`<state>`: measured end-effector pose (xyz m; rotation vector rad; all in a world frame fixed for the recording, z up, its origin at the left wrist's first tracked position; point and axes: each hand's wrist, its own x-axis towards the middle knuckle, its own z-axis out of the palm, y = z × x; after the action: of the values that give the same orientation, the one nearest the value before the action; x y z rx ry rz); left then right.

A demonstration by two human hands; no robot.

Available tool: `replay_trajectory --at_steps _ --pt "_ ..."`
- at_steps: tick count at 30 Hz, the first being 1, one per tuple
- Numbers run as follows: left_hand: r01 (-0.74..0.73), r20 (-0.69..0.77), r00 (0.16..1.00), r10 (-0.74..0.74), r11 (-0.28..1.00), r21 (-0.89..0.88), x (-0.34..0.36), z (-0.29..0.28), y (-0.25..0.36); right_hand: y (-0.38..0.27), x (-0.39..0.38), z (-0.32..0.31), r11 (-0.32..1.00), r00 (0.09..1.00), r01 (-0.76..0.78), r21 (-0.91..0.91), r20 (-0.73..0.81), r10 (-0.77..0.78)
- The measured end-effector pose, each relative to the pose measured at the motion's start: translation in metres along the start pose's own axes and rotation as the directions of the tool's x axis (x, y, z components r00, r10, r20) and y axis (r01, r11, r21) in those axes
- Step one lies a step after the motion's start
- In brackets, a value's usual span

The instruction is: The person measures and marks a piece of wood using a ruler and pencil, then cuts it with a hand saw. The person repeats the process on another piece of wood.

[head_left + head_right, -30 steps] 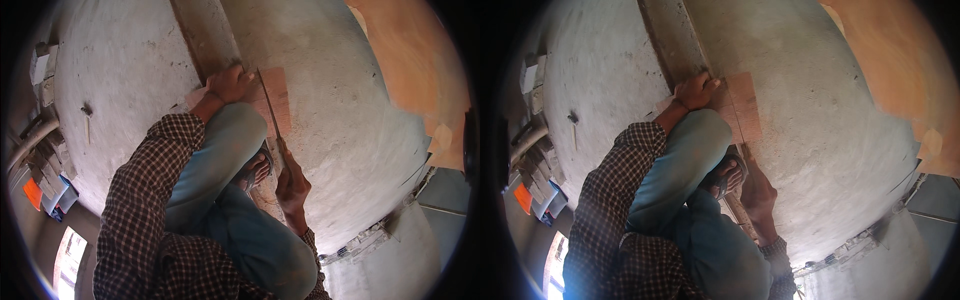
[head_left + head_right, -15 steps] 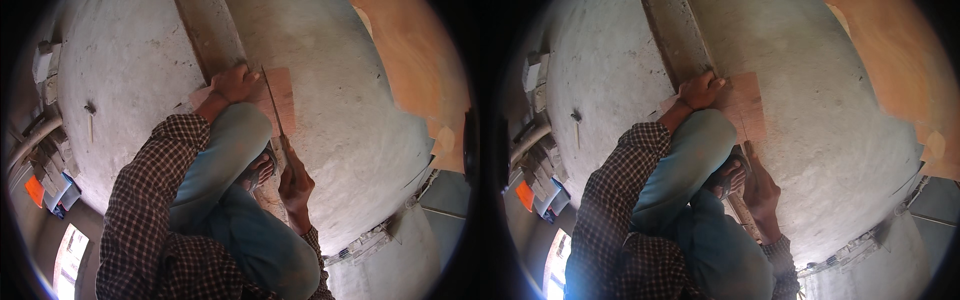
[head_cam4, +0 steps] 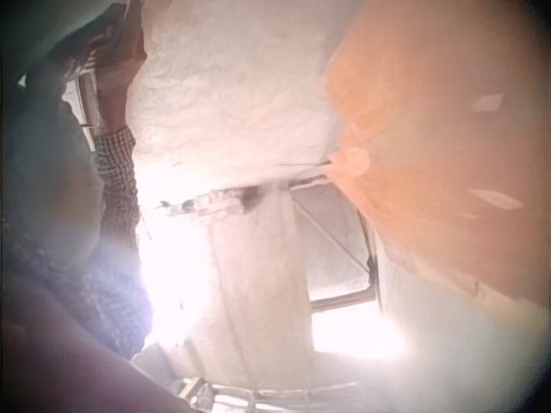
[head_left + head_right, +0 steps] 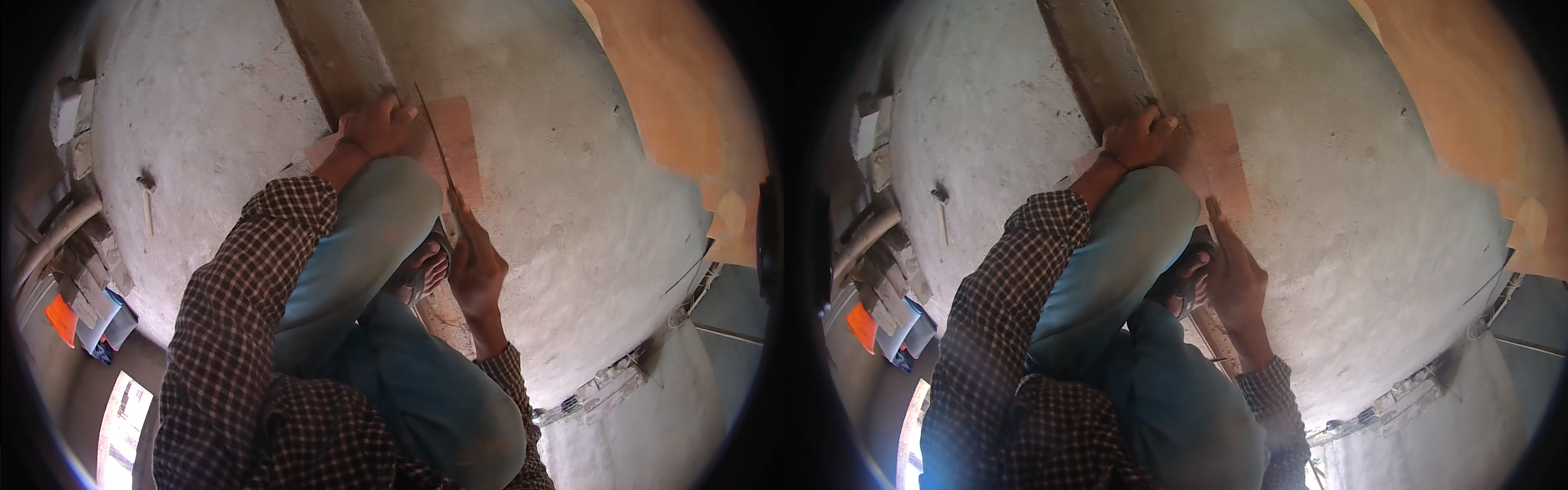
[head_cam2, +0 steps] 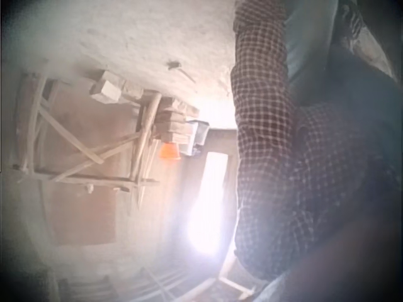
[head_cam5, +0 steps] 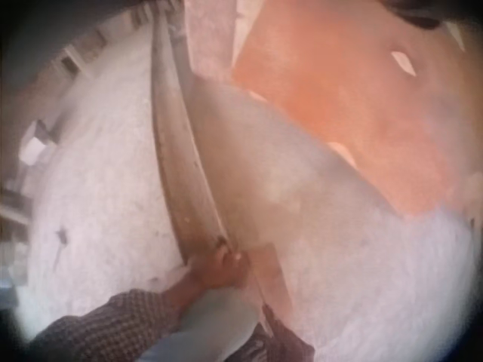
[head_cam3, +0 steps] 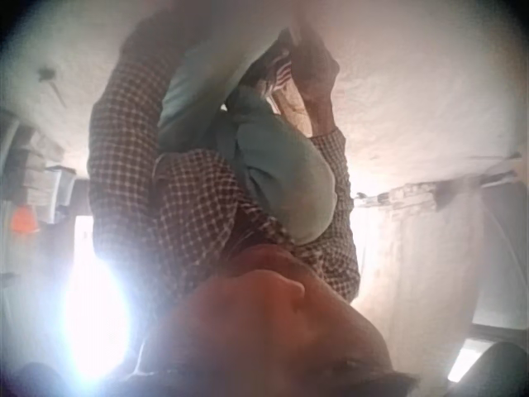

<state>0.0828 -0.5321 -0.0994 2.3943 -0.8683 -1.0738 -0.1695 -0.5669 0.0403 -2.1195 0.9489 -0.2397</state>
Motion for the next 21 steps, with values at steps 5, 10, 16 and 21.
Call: replay_trajectory --at_steps 5,10,16,21 --pt "0.019 0.033 0.999 -0.02 0.999 0.033 0.002 -0.003 -0.008 -0.004 0.034 0.012 0.989 0.982 -0.149 -0.017 0.119 0.15" --pt "-0.004 -0.017 1.0 0.004 1.0 0.007 0.0 -0.001 -0.007 -0.002 -0.028 -0.025 1.0 0.997 -0.01 0.006 0.076 0.01" --pt "-0.021 -0.017 1.0 0.021 1.0 0.005 0.001 0.002 -0.007 -0.016 0.045 0.009 0.944 0.917 -0.327 -0.048 0.224 0.33" --pt "0.002 0.016 1.0 -0.002 1.0 -0.011 0.002 -0.008 -0.006 -0.011 -0.017 -0.014 0.996 0.997 -0.075 0.042 0.012 0.075"
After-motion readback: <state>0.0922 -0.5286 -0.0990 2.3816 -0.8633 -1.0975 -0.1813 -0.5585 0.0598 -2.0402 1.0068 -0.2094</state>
